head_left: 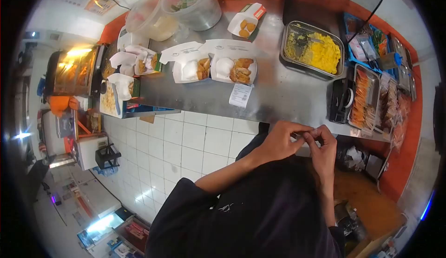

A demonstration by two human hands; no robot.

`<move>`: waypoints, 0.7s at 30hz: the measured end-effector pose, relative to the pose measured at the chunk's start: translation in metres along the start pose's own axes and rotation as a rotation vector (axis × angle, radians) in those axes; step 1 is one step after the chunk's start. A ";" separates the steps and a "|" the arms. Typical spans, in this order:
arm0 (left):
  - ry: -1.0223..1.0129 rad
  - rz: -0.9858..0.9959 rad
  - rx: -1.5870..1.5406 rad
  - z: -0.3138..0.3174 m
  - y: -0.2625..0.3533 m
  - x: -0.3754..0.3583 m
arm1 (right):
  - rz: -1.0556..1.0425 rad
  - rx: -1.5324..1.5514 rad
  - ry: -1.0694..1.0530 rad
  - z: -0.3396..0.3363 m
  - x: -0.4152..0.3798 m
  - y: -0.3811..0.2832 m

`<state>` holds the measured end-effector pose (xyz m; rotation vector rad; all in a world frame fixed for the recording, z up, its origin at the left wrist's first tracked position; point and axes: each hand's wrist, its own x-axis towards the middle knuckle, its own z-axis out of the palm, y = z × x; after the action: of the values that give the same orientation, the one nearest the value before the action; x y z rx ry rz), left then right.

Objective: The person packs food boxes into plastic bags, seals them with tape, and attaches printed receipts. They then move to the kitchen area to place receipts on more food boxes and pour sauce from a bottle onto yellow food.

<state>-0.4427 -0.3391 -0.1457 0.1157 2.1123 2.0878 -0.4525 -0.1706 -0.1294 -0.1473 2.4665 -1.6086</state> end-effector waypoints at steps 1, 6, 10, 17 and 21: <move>0.026 -0.027 -0.060 -0.003 -0.006 0.002 | -0.046 -0.061 0.007 0.002 0.005 -0.002; 0.164 0.148 0.191 -0.020 -0.021 0.025 | -0.196 -0.224 0.034 0.015 0.024 -0.024; 0.113 0.220 0.388 -0.032 -0.013 0.037 | -0.194 -0.377 0.057 0.023 0.033 -0.019; 0.152 0.255 0.151 -0.024 -0.005 0.060 | -0.070 -0.098 0.239 0.020 0.057 -0.013; 0.015 0.312 0.236 -0.021 -0.004 0.072 | 0.022 0.213 0.124 -0.008 0.069 0.010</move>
<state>-0.5166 -0.3476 -0.1544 0.4903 2.4787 1.9833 -0.5214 -0.1722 -0.1426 0.0115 2.3525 -1.9107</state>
